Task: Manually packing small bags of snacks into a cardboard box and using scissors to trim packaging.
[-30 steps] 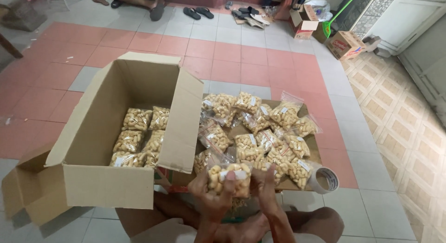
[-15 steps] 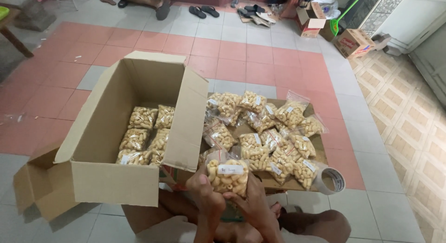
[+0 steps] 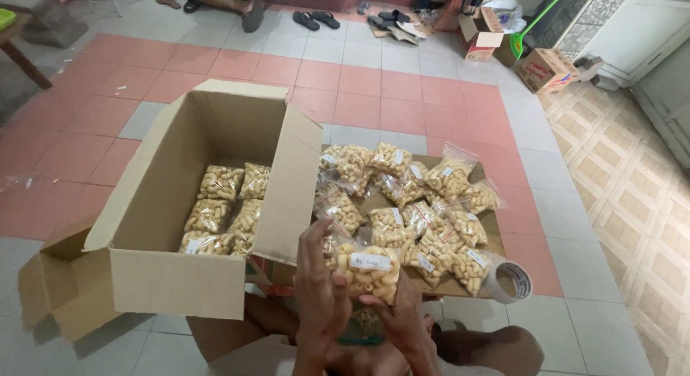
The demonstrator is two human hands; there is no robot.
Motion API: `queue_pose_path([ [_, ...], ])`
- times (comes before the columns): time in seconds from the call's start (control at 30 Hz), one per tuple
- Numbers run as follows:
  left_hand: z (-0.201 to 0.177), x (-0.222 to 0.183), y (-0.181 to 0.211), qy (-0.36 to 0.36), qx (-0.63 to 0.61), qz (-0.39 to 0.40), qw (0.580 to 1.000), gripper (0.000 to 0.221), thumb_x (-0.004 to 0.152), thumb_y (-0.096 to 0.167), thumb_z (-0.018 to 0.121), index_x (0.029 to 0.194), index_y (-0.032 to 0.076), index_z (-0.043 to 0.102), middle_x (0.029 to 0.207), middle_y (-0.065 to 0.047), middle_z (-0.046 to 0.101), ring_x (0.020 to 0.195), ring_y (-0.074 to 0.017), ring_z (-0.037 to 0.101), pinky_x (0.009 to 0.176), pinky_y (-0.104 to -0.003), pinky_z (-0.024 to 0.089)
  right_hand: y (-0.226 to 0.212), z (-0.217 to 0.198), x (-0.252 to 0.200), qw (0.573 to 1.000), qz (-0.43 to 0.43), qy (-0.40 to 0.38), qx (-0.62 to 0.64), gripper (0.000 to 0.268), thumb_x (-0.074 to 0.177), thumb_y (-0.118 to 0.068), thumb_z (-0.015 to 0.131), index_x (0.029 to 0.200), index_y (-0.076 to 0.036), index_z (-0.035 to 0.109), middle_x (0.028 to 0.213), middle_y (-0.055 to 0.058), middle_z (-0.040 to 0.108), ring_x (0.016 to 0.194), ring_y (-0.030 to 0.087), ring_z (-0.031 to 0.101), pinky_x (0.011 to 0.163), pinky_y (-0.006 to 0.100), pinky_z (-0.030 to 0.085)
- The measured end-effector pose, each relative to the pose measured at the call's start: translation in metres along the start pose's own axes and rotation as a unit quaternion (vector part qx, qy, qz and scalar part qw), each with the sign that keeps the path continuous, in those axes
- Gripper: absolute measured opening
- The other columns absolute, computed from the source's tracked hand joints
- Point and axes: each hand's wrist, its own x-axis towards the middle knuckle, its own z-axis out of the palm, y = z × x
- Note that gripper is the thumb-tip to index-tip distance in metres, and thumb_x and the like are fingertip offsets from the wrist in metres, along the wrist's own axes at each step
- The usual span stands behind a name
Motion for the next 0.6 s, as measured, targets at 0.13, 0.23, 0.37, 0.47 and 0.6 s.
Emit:
queue_pose_path([
  [0.13, -0.004, 0.002, 0.003, -0.074, -0.138, 0.023, 0.987, 0.093, 0.099, 0.087, 0.024, 0.151, 0.014, 0.049, 0.155, -0.016, 0.052, 0.146, -0.0322, 0.051, 0.116, -0.053, 0.042, 0.003, -0.001, -0.007, 0.999, -0.016, -0.041, -0.001, 0.064, 0.088, -0.056, 0.073, 0.128, -0.007, 0.068, 0.116, 0.010, 0.076, 0.104, 0.030, 0.074, 0.086, 0.042, 0.055],
  [0.23, -0.003, 0.003, 0.005, -0.083, -0.205, 0.061, 0.973, 0.035, 0.100, 0.045, 0.058, 0.111, 0.012, 0.062, 0.132, -0.013, 0.070, 0.127, -0.0302, 0.069, 0.101, -0.045, 0.054, 0.016, 0.001, -0.014, 0.999, -0.009, -0.040, 0.025, 0.067, 0.091, -0.053, 0.072, 0.137, -0.004, 0.062, 0.126, 0.014, 0.072, 0.113, 0.031, 0.071, 0.094, 0.044, 0.055],
  [0.37, 0.005, -0.001, -0.003, -0.080, -0.134, -0.032, 0.987, 0.031, 0.100, 0.043, 0.060, 0.112, 0.015, 0.064, 0.100, -0.001, 0.068, 0.075, -0.0138, 0.058, 0.066, -0.031, 0.045, 0.006, -0.011, 0.001, 0.999, 0.002, -0.032, 0.017, 0.074, 0.089, -0.066, 0.063, 0.130, -0.004, 0.065, 0.114, 0.011, 0.076, 0.102, 0.028, 0.074, 0.083, 0.041, 0.057],
  [0.47, 0.011, -0.004, 0.001, -0.072, -0.096, -0.074, 0.990, 0.039, 0.098, 0.051, 0.059, 0.118, 0.017, 0.066, 0.076, 0.004, 0.051, 0.049, -0.0084, 0.040, 0.047, -0.029, 0.032, 0.001, -0.013, 0.004, 1.000, -0.024, -0.004, 0.010, 0.070, 0.090, -0.066, 0.061, 0.121, -0.004, 0.069, 0.102, 0.009, 0.077, 0.090, 0.026, 0.074, 0.074, 0.040, 0.056],
  [0.6, 0.032, -0.010, -0.004, 0.013, -0.089, -0.036, 0.995, 0.036, 0.100, 0.049, 0.056, 0.096, 0.015, 0.064, 0.077, -0.002, 0.064, 0.064, -0.0163, 0.057, 0.058, -0.033, 0.041, -0.009, -0.016, 0.007, 0.996, -0.074, 0.042, -0.014, 0.073, 0.095, -0.068, 0.051, 0.117, -0.002, 0.069, 0.098, 0.012, 0.076, 0.086, 0.030, 0.074, 0.072, 0.042, 0.055],
])
